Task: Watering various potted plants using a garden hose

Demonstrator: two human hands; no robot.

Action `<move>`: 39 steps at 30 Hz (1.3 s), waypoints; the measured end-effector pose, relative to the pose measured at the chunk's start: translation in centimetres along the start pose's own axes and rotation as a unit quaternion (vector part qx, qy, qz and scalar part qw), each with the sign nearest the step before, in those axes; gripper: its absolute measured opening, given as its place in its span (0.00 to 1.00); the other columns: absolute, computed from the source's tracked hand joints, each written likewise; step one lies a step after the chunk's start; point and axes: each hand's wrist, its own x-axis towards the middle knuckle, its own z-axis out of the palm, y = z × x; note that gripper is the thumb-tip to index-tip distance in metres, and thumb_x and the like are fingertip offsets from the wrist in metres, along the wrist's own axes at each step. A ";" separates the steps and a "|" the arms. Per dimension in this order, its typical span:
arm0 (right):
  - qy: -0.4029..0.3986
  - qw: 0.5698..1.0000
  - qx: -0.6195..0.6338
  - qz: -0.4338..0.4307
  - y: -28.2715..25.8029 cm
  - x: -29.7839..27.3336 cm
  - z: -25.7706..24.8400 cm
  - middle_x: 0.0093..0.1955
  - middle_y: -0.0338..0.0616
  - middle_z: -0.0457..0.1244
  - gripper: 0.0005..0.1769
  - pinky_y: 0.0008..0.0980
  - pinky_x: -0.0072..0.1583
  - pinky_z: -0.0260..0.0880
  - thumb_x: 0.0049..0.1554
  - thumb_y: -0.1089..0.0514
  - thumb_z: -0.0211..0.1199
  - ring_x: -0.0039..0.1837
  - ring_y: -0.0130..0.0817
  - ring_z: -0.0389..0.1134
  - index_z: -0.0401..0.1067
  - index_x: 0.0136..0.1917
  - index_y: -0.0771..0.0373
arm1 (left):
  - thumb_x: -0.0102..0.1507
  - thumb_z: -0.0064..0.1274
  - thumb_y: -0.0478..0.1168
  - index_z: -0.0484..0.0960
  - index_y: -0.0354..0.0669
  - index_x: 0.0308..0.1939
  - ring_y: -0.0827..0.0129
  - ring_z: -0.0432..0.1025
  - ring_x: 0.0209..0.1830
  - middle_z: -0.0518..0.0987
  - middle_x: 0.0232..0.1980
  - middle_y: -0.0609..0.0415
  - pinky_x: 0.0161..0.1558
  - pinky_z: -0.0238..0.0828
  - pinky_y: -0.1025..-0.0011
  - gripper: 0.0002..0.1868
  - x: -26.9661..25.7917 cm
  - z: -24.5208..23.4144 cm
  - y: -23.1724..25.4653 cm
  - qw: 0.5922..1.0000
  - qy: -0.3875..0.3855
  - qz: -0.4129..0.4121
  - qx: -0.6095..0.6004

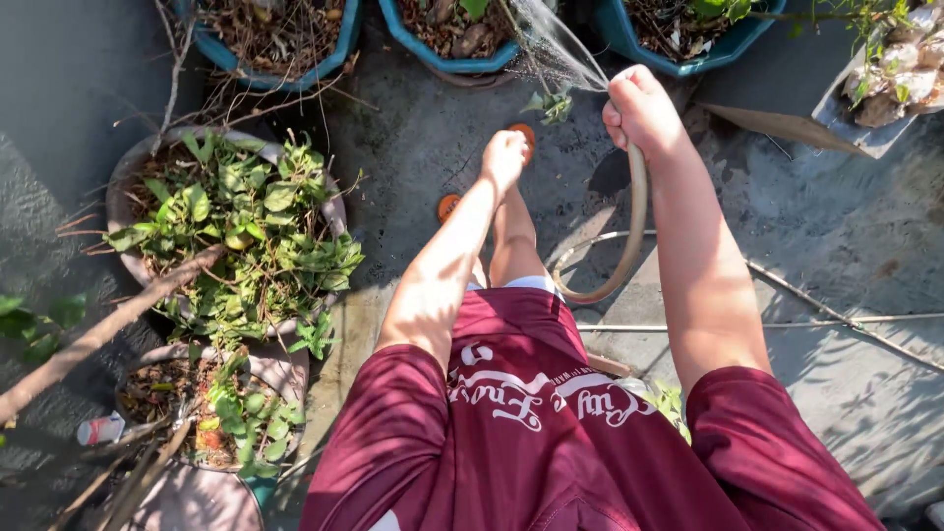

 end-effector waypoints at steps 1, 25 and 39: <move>-0.001 1.000 0.002 0.004 0.3 1.4 -0.4 0.29 0.34 0.52 0.03 0.27 0.31 0.48 0.62 0.56 0.44 0.25 0.24 0.50 0.52 0.46 0.52 | 0.62 0.47 0.47 0.82 0.46 0.31 0.75 0.73 0.26 0.81 0.28 0.59 0.33 0.69 0.71 0.13 3.1 0.3 -0.9 1.000 0.000 -0.004 0.002; -0.070 0.987 0.113 0.089 -2.3 15.1 -2.2 0.27 0.36 0.48 0.05 0.23 0.25 0.53 0.66 0.58 0.50 0.18 0.24 0.51 0.58 0.46 0.58 | 0.72 0.46 0.50 0.74 0.52 0.53 0.67 0.69 0.27 0.72 0.32 0.56 0.30 0.68 0.74 0.11 32.4 6.4 -3.9 0.875 0.254 -0.057 -0.408; -0.089 0.992 0.082 -0.044 -7.2 12.8 -1.8 0.24 0.38 0.52 0.08 0.24 0.23 0.56 0.66 0.59 0.48 0.17 0.25 0.54 0.61 0.45 0.62 | 0.75 0.38 0.49 0.80 0.49 0.47 0.51 0.78 0.41 0.77 0.35 0.45 0.45 0.74 0.59 0.16 15.3 -16.6 17.2 0.937 0.281 0.200 0.052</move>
